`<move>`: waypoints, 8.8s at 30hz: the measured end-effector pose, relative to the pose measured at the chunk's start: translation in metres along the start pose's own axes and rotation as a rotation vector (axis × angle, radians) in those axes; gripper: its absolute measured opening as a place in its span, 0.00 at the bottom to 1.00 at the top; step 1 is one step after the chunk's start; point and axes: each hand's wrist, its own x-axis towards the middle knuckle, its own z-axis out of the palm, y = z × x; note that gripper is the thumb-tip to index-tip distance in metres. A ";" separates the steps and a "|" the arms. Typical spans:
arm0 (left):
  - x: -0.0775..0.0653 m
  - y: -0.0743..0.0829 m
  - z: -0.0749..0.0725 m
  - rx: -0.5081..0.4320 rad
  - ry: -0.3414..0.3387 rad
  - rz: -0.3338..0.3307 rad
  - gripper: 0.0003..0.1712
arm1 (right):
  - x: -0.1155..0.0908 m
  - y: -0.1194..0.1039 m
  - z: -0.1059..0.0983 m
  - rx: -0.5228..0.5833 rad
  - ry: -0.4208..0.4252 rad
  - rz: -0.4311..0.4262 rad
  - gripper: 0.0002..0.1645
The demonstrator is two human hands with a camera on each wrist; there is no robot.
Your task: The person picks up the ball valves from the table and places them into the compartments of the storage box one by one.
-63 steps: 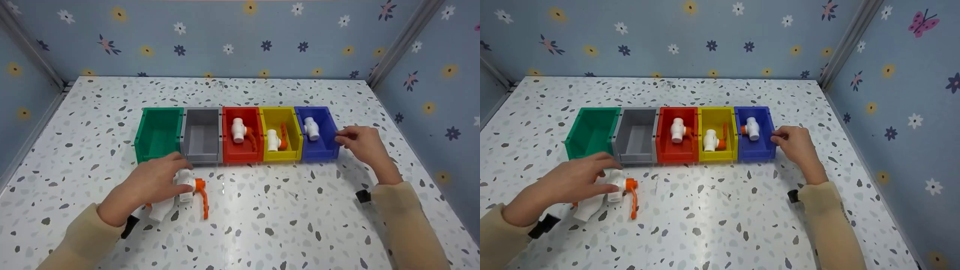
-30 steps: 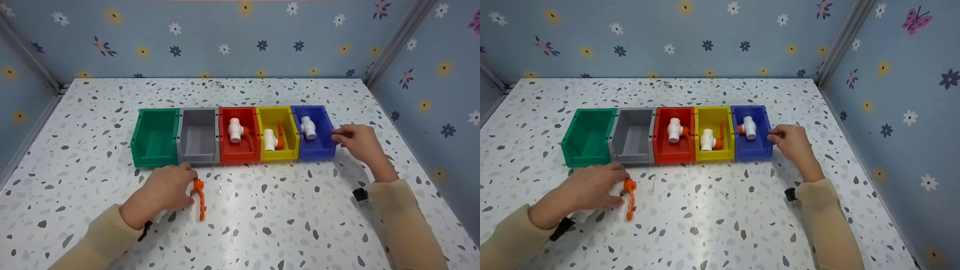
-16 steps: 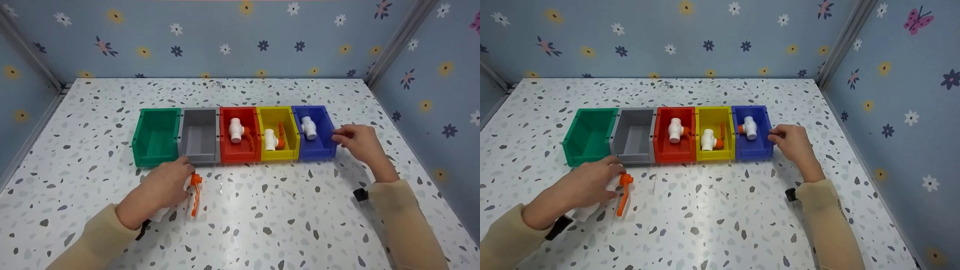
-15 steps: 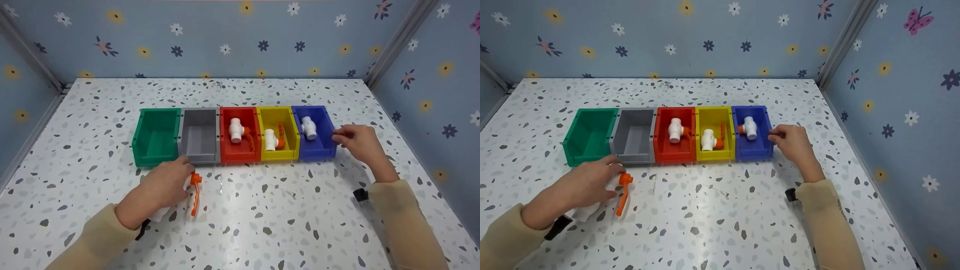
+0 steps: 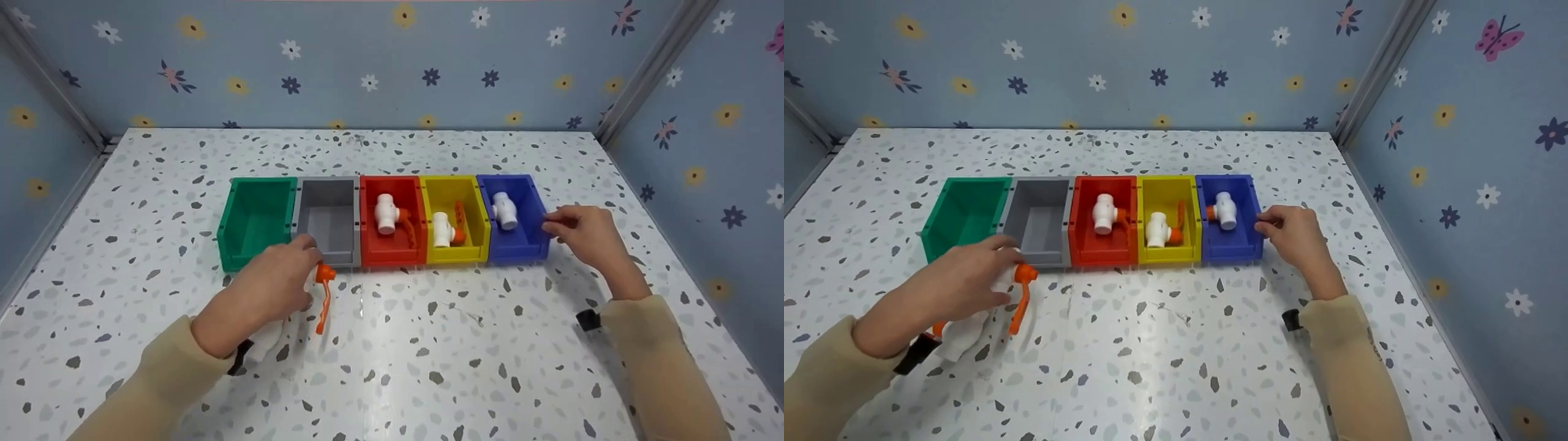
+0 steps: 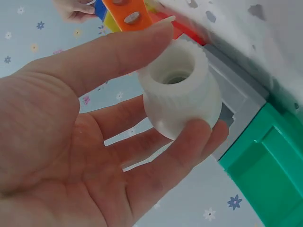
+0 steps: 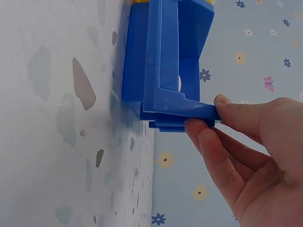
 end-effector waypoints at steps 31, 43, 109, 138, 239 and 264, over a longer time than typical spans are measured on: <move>0.077 0.007 -0.025 -0.012 0.039 -0.112 0.25 | -0.001 0.000 0.000 -0.006 0.010 -0.005 0.14; 0.099 -0.002 -0.018 0.065 0.060 -0.140 0.18 | -0.001 0.000 0.001 -0.005 0.013 -0.001 0.15; 0.096 -0.005 -0.038 0.013 -0.022 -0.160 0.24 | 0.000 0.002 0.002 0.022 0.011 0.009 0.15; -0.005 -0.035 -0.017 0.046 0.111 -0.090 0.30 | -0.002 0.002 0.001 0.025 0.009 0.026 0.14; -0.019 -0.032 -0.010 -0.024 0.198 -0.113 0.24 | 0.000 0.000 0.001 0.035 0.001 0.019 0.14; 0.033 -0.046 -0.028 -0.030 0.187 -0.199 0.22 | -0.003 0.004 0.000 0.051 0.012 0.036 0.15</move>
